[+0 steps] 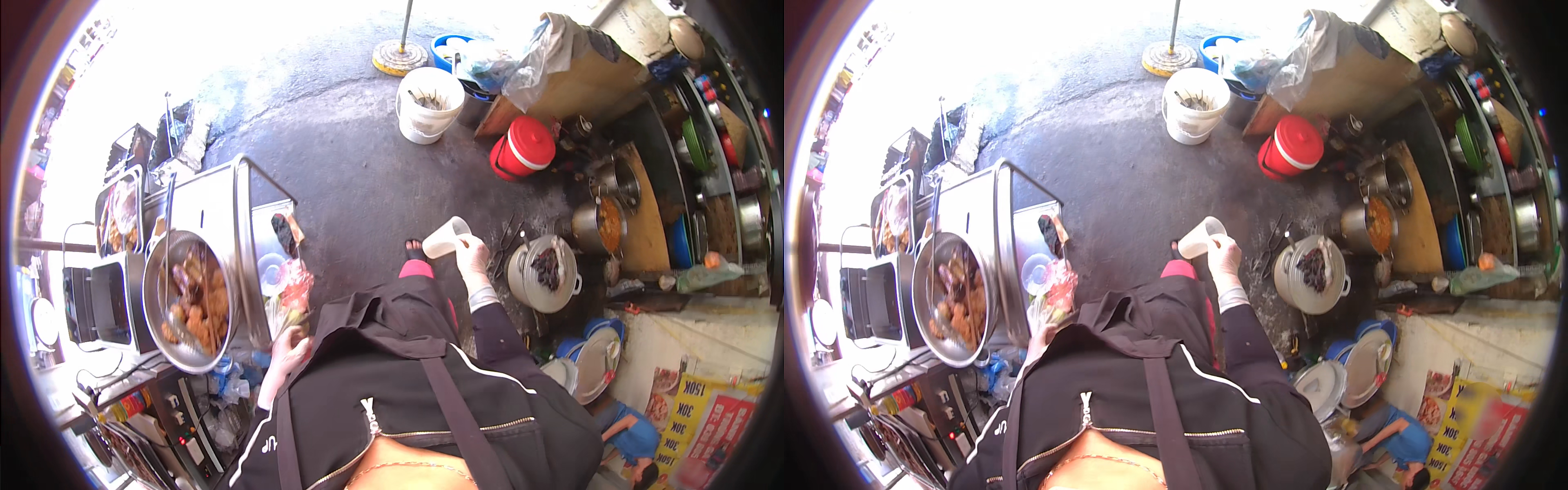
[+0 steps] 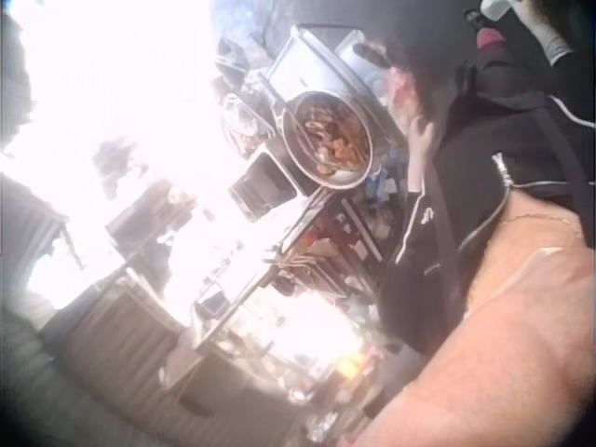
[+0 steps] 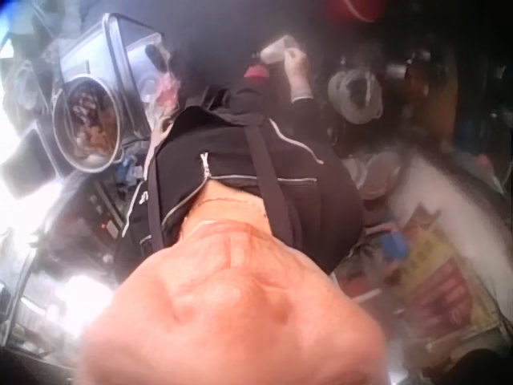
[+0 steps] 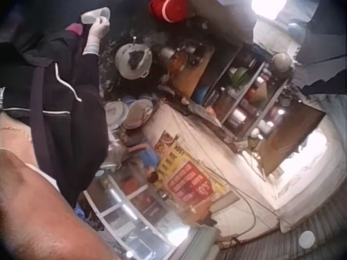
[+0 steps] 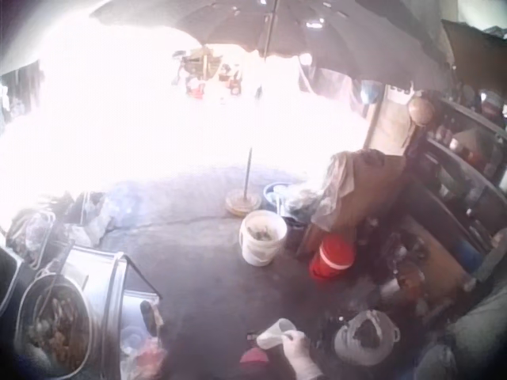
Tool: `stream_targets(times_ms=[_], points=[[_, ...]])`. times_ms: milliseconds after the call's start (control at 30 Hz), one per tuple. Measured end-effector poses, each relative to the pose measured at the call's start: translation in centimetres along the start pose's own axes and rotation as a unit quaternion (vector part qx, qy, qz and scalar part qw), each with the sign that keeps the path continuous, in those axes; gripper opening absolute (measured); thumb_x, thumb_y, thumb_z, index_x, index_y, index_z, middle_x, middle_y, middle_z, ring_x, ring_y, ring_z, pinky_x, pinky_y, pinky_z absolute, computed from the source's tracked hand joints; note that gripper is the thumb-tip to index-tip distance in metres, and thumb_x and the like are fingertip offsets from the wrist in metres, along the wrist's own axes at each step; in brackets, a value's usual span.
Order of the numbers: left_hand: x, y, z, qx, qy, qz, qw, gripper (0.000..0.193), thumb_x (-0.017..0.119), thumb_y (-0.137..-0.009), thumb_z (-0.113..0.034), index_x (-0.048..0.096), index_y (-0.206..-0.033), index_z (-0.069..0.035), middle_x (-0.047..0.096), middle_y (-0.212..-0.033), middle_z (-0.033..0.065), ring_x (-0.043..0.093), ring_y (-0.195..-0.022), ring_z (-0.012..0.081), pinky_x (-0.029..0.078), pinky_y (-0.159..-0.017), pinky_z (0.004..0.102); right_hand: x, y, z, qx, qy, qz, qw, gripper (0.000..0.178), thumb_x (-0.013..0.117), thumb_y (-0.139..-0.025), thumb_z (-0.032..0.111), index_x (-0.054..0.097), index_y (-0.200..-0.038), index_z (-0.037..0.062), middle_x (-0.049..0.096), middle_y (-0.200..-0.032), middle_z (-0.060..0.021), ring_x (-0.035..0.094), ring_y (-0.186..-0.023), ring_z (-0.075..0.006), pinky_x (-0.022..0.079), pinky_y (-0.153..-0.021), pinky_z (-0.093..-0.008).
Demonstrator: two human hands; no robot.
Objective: The person assembles bowls of food at a street stall. They scoop sliced potatoes and fried meat into bowls, add chopped green herbs, and pour a dark sauce over the contents. The person repeats this process for multiple bowls, handling ingredients and serving utensils throughout.
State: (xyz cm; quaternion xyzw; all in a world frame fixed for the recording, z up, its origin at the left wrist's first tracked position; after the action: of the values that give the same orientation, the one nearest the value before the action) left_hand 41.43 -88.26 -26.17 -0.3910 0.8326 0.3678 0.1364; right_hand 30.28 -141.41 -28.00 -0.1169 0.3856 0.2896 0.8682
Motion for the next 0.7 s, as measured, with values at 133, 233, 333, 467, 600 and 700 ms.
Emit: stream_targets(times_ms=[133,233,333,467,600,700], points=[[2.2,-3.2,8.6,-0.104,0.017,-0.105,0.989,0.038,0.072,-0.084,-0.019,0.06,-0.115,-0.001,0.07,-0.093,0.0118,0.068,-0.088,0.0186,0.054,-0.08,0.0334,6.8,-15.4,0.6,-0.015,-0.047,0.013,0.999,0.016,0.07,-0.083,0.018,0.074,-0.093,0.0056,0.073,-0.09,-0.0144,0.071,-0.086,-0.028,0.054,-0.077,-0.0363],[3.8,-1.5,12.9,-0.136,0.025,-0.141,0.98,0.038,0.072,-0.087,-0.019,0.058,-0.116,0.0,0.069,-0.097,0.0111,0.066,-0.089,0.018,0.052,-0.082,0.0319,13.5,-26.2,-1.1,-0.006,-0.028,0.022,0.999,0.017,0.067,-0.084,0.018,0.074,-0.095,0.0062,0.072,-0.092,-0.0151,0.07,-0.087,-0.0296,0.054,-0.078,-0.0379],[6.6,-4.8,9.8,-0.221,0.046,-0.128,0.966,0.034,0.07,-0.089,-0.02,0.059,-0.116,-0.001,0.068,-0.101,0.0108,0.065,-0.093,0.019,0.051,-0.086,0.0329,15.9,-38.1,0.3,0.03,-0.03,0.004,0.999,0.018,0.062,-0.086,0.018,0.074,-0.094,0.0071,0.073,-0.092,-0.0156,0.07,-0.087,-0.0298,0.054,-0.078,-0.0384],[8.2,-5.1,-1.1,-0.356,0.111,-0.118,0.92,0.031,0.068,-0.091,-0.02,0.061,-0.115,-0.002,0.068,-0.102,0.0102,0.064,-0.095,0.02,0.051,-0.087,0.0342,23.5,-50.7,7.2,-0.152,0.238,0.152,0.947,0.023,0.06,-0.086,0.021,0.075,-0.097,0.0056,0.073,-0.096,-0.0164,0.071,-0.09,-0.0267,0.055,-0.076,-0.0373],[7.7,-4.8,-6.9,-0.402,0.155,-0.105,0.896,0.029,0.067,-0.092,-0.021,0.062,-0.114,-0.003,0.067,-0.103,0.0095,0.063,-0.097,0.0209,0.05,-0.089,0.0354,26.2,-57.4,-0.5,0.037,-0.032,0.06,0.997,0.029,0.062,-0.081,0.012,0.07,-0.105,-0.0024,0.07,-0.106,-0.0236,0.066,-0.102,-0.0378,0.052,-0.088,-0.0413],[9.6,-4.2,-8.7,-0.413,0.188,-0.108,0.885,0.027,0.066,-0.093,-0.022,0.064,-0.113,-0.004,0.066,-0.103,0.009,0.062,-0.099,0.0217,0.05,-0.09,0.0364,28.2,-61.5,1.3,-0.051,0.003,0.079,0.996,0.029,0.062,-0.078,0.01,0.072,-0.104,0.0009,0.069,-0.106,-0.0262,0.064,-0.105,-0.0401,0.05,-0.094,-0.0435]])
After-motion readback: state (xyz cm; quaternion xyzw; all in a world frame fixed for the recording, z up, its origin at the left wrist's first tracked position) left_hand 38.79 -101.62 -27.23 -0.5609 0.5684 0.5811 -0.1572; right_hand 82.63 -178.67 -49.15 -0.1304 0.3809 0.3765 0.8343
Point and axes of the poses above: each hand's wrist, its own y-axis away from the middle knuckle, its own x-axis out of the palm, z = x × y, the point moved 9 cm from there along -y, towards the middle knuckle
